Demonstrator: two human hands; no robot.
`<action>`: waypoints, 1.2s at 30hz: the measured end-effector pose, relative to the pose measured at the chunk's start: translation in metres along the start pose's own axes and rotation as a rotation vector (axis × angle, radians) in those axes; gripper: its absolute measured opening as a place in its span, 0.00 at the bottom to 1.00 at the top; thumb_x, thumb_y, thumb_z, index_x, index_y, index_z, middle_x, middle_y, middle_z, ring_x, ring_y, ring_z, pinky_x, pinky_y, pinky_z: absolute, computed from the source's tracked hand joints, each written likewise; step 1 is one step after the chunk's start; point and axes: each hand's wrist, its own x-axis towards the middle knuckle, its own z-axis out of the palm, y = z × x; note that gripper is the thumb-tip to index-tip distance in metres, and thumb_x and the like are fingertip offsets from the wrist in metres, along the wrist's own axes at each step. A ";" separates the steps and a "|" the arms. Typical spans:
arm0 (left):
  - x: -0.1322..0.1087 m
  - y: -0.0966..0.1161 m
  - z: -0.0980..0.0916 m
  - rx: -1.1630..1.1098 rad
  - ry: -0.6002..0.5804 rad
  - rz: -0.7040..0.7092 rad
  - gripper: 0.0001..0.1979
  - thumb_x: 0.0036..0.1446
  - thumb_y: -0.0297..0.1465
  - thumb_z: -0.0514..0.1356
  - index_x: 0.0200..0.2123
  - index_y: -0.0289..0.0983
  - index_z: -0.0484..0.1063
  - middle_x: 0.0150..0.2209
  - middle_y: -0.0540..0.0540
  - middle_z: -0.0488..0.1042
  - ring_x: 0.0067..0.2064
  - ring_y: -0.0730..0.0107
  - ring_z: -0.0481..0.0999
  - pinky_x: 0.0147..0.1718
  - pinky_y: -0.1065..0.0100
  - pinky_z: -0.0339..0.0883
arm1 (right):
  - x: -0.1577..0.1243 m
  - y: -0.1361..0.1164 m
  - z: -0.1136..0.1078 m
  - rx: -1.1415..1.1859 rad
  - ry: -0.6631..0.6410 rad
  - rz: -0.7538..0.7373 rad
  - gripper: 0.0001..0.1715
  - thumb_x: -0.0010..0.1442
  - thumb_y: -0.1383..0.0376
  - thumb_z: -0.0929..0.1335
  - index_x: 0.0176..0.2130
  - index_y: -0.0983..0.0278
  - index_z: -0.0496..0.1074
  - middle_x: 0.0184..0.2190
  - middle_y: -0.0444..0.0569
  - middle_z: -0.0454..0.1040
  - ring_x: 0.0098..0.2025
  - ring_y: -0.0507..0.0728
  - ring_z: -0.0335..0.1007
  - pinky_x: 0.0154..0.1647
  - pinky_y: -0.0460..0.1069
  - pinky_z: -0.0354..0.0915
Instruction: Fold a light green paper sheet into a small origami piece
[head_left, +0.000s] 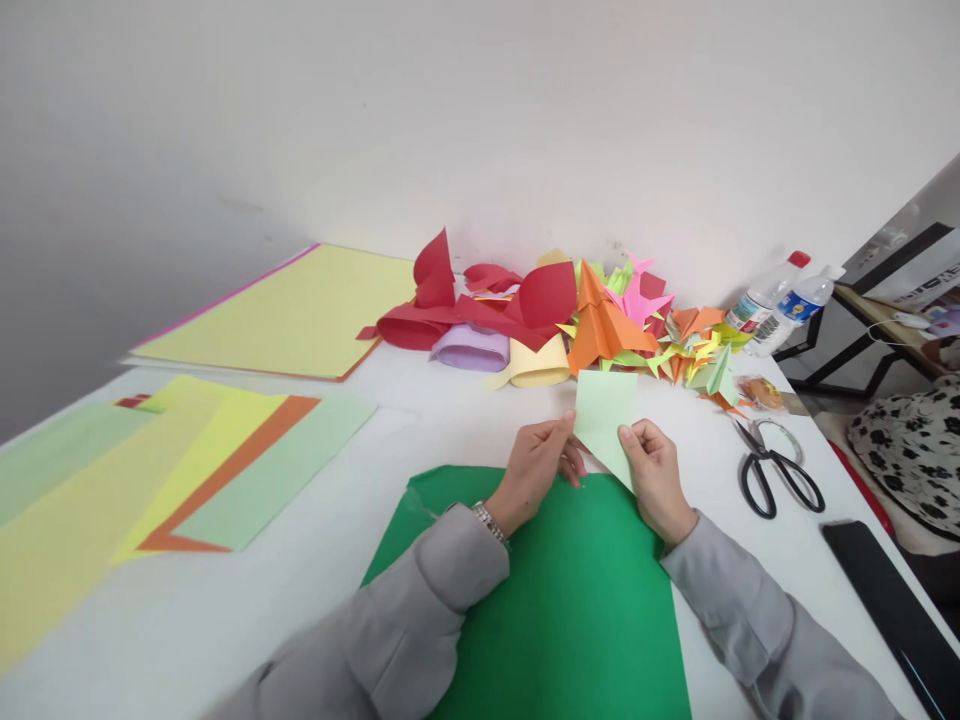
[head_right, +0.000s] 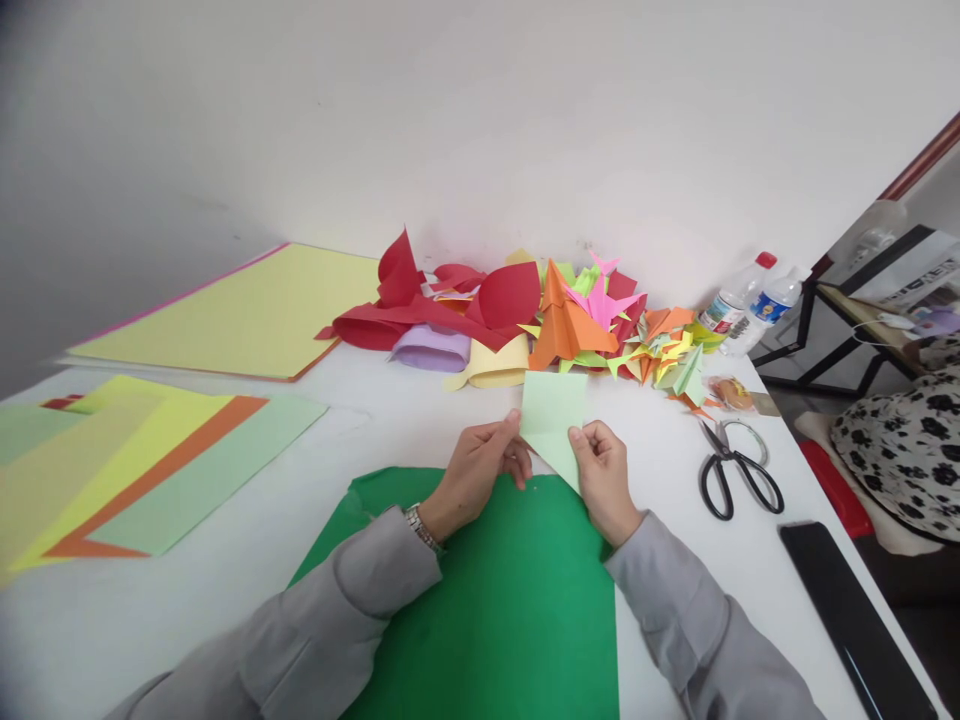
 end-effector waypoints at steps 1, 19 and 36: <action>0.000 0.000 0.000 0.014 -0.007 0.012 0.24 0.50 0.49 0.60 0.17 0.34 0.66 0.13 0.48 0.69 0.14 0.73 0.67 0.14 0.71 0.64 | 0.000 0.000 0.000 0.004 0.003 0.002 0.22 0.54 0.50 0.68 0.23 0.62 0.60 0.19 0.38 0.53 0.23 0.50 0.46 0.25 0.47 0.49; -0.003 0.000 0.000 0.115 -0.068 0.022 0.20 0.48 0.44 0.63 0.17 0.33 0.71 0.12 0.48 0.70 0.14 0.73 0.68 0.15 0.71 0.64 | 0.000 0.002 -0.001 0.015 -0.041 0.005 0.22 0.55 0.51 0.68 0.23 0.61 0.59 0.19 0.37 0.52 0.23 0.50 0.46 0.24 0.47 0.48; -0.008 0.002 0.003 0.186 -0.295 -0.133 0.16 0.45 0.39 0.66 0.18 0.31 0.74 0.12 0.46 0.71 0.13 0.71 0.69 0.15 0.70 0.65 | -0.004 -0.003 -0.001 0.011 -0.108 -0.011 0.20 0.55 0.51 0.68 0.24 0.61 0.62 0.19 0.39 0.59 0.22 0.50 0.52 0.24 0.47 0.52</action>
